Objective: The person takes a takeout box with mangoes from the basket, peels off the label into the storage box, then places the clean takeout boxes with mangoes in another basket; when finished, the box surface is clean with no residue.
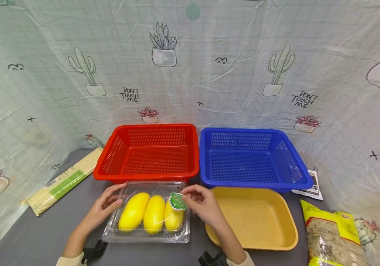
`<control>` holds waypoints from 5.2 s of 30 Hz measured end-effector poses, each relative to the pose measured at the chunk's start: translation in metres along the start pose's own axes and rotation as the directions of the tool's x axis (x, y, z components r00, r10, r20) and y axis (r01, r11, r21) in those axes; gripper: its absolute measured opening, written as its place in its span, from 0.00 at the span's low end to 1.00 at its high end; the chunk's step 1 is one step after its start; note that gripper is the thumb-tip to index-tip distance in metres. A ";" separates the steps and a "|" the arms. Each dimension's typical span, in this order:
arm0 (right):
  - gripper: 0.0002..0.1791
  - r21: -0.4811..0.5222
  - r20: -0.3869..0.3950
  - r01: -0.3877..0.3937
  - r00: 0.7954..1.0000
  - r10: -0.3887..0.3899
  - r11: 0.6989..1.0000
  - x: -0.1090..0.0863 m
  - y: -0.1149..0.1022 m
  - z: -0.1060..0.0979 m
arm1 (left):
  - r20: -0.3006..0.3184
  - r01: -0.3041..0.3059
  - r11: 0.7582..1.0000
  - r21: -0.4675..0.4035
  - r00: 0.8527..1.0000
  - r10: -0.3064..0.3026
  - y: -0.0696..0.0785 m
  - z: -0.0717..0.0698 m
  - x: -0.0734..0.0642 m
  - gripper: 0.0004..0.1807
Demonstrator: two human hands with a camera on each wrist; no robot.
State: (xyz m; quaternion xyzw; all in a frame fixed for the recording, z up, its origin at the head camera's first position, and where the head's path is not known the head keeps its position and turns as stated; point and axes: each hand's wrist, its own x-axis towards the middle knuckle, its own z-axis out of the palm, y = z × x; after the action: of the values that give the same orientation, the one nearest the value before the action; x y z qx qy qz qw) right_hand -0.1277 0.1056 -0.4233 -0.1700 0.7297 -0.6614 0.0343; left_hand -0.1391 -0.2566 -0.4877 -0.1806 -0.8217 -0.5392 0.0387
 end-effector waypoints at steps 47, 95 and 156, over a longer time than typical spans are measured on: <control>0.14 -0.073 -0.268 -0.266 0.933 0.238 0.961 -0.057 0.032 -0.086 | 0.014 -0.029 0.998 -0.052 0.999 0.030 -0.003 -0.001 0.002 0.27; 0.11 -0.335 -0.151 -0.335 0.942 0.301 0.881 -0.074 0.045 -0.120 | 0.009 -0.025 0.999 -0.045 1.000 0.025 -0.002 0.001 0.002 0.27; 0.20 -0.239 -0.127 -0.199 0.977 0.173 0.950 -0.045 0.006 -0.185 | 0.064 0.072 0.996 0.061 0.995 -0.076 0.002 -0.001 -0.004 0.36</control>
State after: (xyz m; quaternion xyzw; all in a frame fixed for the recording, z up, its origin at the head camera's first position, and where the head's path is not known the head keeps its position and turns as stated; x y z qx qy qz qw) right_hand -0.1376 0.2956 -0.4148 -0.0685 0.8210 -0.5657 0.0364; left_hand -0.1350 -0.2577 -0.4865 -0.1666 -0.8441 -0.5097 -0.0036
